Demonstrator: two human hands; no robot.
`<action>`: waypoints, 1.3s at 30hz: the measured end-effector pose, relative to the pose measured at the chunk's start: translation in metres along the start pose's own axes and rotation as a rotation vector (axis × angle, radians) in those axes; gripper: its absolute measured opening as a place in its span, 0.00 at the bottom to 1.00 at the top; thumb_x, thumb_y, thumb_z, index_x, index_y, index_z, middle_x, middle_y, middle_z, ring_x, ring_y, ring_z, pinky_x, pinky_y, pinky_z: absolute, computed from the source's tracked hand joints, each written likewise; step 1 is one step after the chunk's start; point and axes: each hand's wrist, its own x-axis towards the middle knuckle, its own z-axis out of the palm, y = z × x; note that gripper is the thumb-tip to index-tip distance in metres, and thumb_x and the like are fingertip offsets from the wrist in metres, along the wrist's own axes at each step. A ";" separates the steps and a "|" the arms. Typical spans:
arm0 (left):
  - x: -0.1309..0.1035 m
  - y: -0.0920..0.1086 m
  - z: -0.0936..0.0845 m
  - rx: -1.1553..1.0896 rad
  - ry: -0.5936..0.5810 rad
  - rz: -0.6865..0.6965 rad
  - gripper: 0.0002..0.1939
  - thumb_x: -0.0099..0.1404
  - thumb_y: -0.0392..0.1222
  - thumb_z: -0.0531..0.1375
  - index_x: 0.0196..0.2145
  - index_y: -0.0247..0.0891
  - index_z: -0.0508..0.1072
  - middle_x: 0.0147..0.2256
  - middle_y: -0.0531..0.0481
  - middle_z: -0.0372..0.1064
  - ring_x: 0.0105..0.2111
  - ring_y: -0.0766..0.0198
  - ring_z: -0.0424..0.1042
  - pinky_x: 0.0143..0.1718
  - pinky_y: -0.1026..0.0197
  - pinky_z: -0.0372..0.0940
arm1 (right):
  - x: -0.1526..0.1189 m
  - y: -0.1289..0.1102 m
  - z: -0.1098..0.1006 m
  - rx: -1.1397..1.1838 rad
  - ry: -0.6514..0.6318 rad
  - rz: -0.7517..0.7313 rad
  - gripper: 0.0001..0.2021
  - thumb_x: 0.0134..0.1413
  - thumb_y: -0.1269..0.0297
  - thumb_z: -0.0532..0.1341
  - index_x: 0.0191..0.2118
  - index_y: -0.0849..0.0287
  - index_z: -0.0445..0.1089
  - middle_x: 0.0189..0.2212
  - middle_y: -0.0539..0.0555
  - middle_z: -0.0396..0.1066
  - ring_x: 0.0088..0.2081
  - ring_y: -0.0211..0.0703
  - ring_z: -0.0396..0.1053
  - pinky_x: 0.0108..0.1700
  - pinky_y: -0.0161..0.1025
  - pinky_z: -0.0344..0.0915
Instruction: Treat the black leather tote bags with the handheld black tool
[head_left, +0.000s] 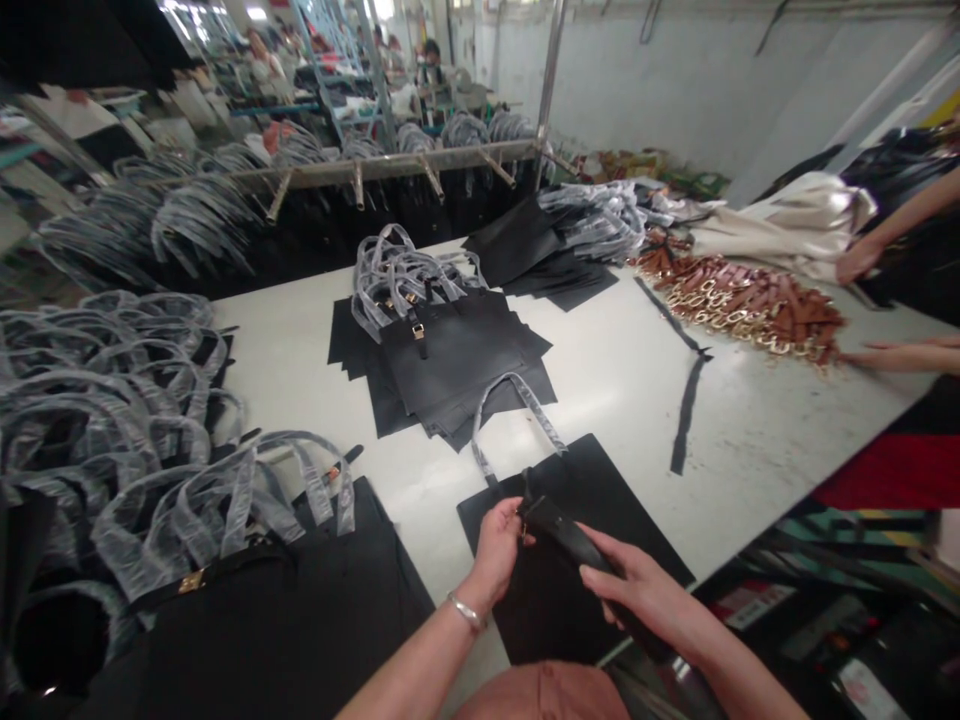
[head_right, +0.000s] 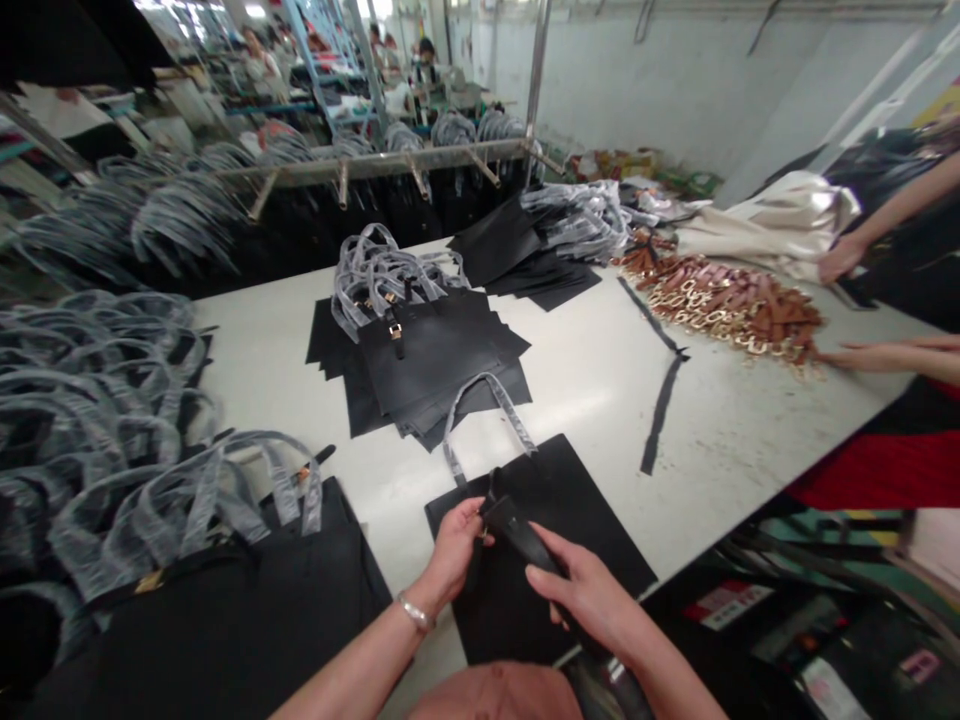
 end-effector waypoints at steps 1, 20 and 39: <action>0.000 -0.001 0.000 0.020 -0.003 0.014 0.14 0.58 0.45 0.62 0.39 0.34 0.76 0.32 0.46 0.73 0.28 0.65 0.69 0.27 0.65 0.63 | 0.002 0.000 0.003 -0.003 -0.002 0.003 0.38 0.49 0.51 0.63 0.65 0.58 0.57 0.21 0.44 0.64 0.18 0.34 0.62 0.22 0.34 0.58; -0.008 0.000 0.005 -0.135 -0.013 -0.088 0.17 0.57 0.45 0.65 0.43 0.33 0.75 0.43 0.39 0.74 0.41 0.55 0.74 0.34 0.62 0.67 | 0.008 -0.001 0.003 0.057 0.143 -0.035 0.40 0.47 0.50 0.63 0.65 0.58 0.55 0.23 0.45 0.66 0.19 0.36 0.63 0.22 0.36 0.59; -0.008 0.003 0.005 -0.144 0.043 -0.096 0.13 0.53 0.38 0.64 0.38 0.32 0.77 0.34 0.43 0.74 0.31 0.64 0.72 0.28 0.67 0.62 | 0.010 0.001 -0.001 0.089 0.090 0.004 0.38 0.48 0.52 0.64 0.65 0.57 0.57 0.24 0.45 0.67 0.19 0.34 0.64 0.22 0.34 0.59</action>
